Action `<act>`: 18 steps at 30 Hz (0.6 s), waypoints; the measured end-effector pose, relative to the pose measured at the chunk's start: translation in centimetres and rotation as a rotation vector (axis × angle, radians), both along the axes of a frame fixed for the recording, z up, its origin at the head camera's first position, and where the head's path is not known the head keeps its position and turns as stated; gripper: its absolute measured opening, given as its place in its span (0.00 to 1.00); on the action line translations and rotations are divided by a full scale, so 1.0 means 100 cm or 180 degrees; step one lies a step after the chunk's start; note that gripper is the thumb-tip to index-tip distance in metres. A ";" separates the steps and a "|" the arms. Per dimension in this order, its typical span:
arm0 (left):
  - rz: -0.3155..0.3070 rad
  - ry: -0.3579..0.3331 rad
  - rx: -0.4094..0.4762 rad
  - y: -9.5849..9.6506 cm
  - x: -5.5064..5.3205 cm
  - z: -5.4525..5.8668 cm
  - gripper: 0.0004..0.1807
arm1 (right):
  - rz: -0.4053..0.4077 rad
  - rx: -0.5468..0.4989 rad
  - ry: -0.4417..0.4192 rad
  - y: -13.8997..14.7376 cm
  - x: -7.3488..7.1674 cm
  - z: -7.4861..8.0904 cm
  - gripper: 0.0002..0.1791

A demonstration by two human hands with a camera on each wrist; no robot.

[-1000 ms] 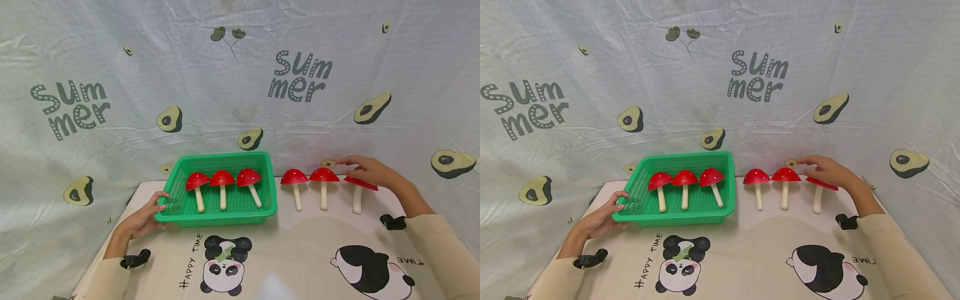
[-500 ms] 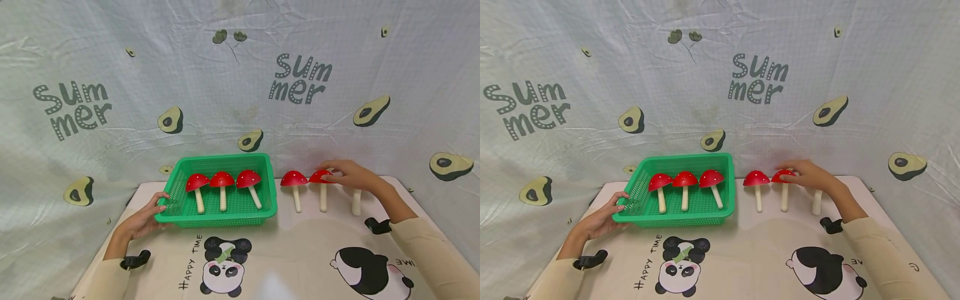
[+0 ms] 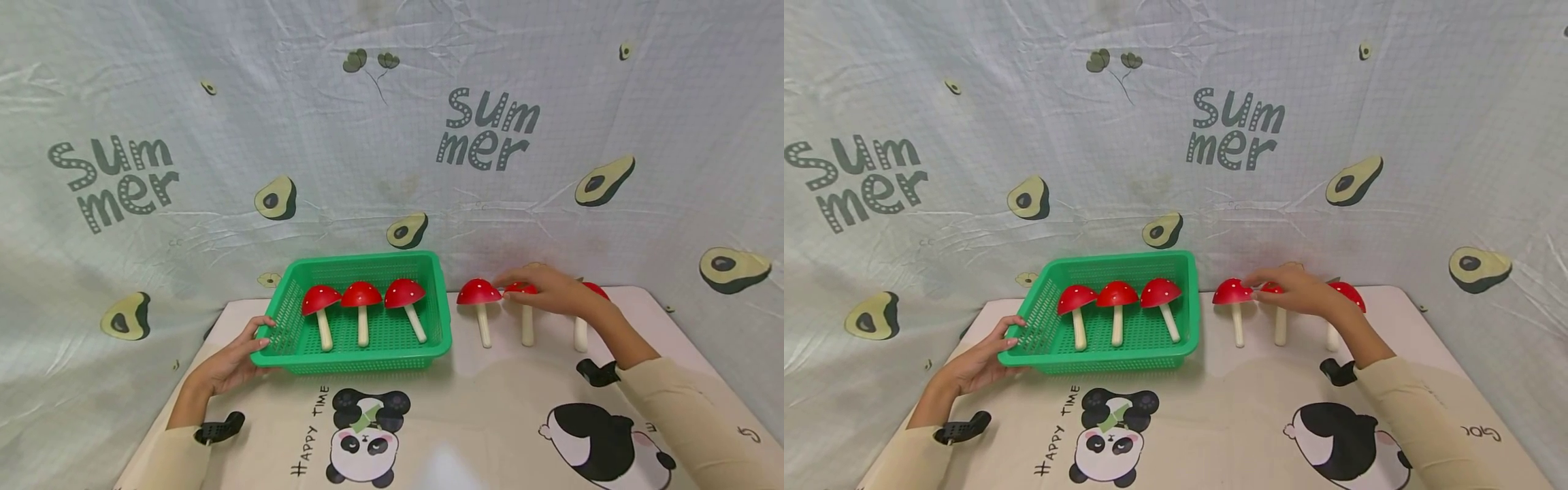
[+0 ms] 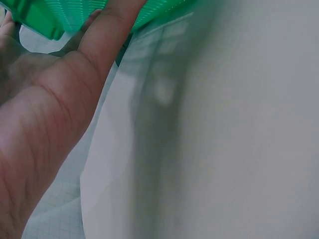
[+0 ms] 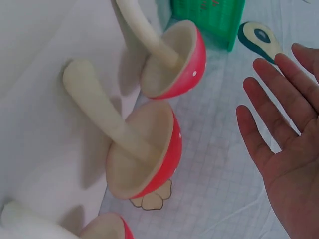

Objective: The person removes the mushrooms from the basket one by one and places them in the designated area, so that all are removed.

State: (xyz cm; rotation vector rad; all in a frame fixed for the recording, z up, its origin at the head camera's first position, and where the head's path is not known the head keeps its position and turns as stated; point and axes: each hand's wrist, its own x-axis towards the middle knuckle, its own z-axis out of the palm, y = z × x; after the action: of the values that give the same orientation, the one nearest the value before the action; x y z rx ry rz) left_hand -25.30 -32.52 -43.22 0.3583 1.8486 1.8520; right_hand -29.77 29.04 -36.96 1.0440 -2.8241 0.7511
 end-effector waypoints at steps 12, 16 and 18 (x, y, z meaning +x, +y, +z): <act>0.0020 -0.0002 -0.0053 -0.003 0.003 0.001 0.15 | 0.0251 -0.0225 -0.0009 -0.022 -0.005 -0.006 0.18; 0.0071 0.0004 -0.0077 -0.001 0.003 0.001 0.14 | 0.0331 -0.0326 -0.0103 -0.029 -0.008 -0.009 0.19; 0.0080 -0.0013 -0.0065 0.001 0.003 0.000 0.14 | 0.0362 -0.0383 -0.0157 -0.033 -0.009 -0.010 0.18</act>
State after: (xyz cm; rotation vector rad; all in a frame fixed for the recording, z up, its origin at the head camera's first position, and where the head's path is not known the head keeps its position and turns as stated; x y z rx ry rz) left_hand -25.01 -32.44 -43.19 0.3254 1.8759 1.8477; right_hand -30.66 25.75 -37.98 1.1902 -2.7380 0.9566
